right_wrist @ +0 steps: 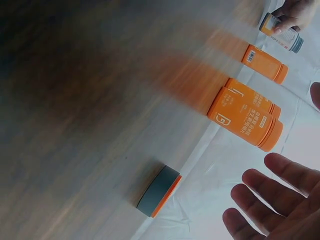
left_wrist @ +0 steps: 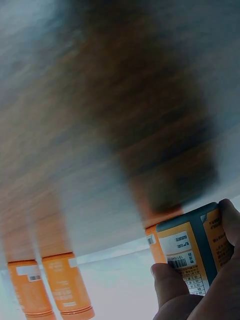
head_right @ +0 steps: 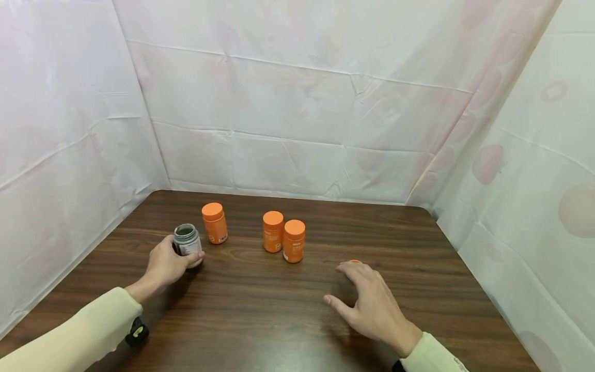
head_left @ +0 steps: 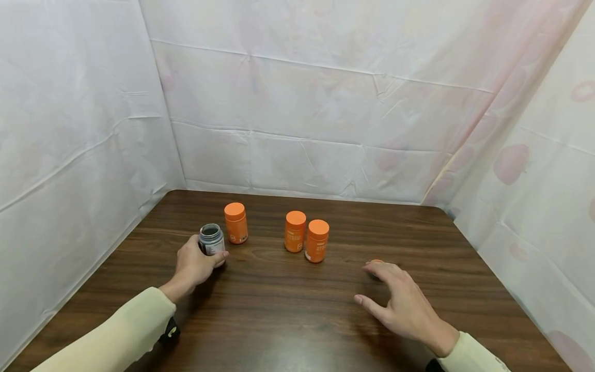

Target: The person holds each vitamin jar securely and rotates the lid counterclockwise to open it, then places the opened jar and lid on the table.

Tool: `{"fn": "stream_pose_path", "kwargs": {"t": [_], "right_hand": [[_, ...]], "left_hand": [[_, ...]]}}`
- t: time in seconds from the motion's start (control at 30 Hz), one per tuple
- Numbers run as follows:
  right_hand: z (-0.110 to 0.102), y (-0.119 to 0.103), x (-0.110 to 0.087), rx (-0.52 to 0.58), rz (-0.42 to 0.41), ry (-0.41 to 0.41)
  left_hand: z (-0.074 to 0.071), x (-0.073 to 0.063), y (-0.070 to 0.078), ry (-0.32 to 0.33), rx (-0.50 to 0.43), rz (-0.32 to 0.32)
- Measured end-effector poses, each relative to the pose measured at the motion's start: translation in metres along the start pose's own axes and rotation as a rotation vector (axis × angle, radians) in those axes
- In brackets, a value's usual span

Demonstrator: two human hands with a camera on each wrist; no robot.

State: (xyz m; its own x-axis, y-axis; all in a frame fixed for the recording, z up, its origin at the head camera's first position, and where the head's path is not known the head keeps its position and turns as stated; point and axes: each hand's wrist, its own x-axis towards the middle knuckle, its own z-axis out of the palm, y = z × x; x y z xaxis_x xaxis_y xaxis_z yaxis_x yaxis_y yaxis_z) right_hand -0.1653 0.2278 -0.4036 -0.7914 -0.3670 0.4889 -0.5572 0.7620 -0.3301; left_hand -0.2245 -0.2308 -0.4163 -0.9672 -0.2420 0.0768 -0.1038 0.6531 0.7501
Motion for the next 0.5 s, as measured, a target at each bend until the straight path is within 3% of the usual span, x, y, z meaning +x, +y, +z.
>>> {"fn": "stream_pose_path", "kwargs": {"t": [0.5], "right_hand": [[0.0005,-0.0017,-0.0015,0.007,0.007,-0.013]], "left_hand": [[-0.0025,0.0048,-0.0079,0.056,0.018,-0.022]]}}
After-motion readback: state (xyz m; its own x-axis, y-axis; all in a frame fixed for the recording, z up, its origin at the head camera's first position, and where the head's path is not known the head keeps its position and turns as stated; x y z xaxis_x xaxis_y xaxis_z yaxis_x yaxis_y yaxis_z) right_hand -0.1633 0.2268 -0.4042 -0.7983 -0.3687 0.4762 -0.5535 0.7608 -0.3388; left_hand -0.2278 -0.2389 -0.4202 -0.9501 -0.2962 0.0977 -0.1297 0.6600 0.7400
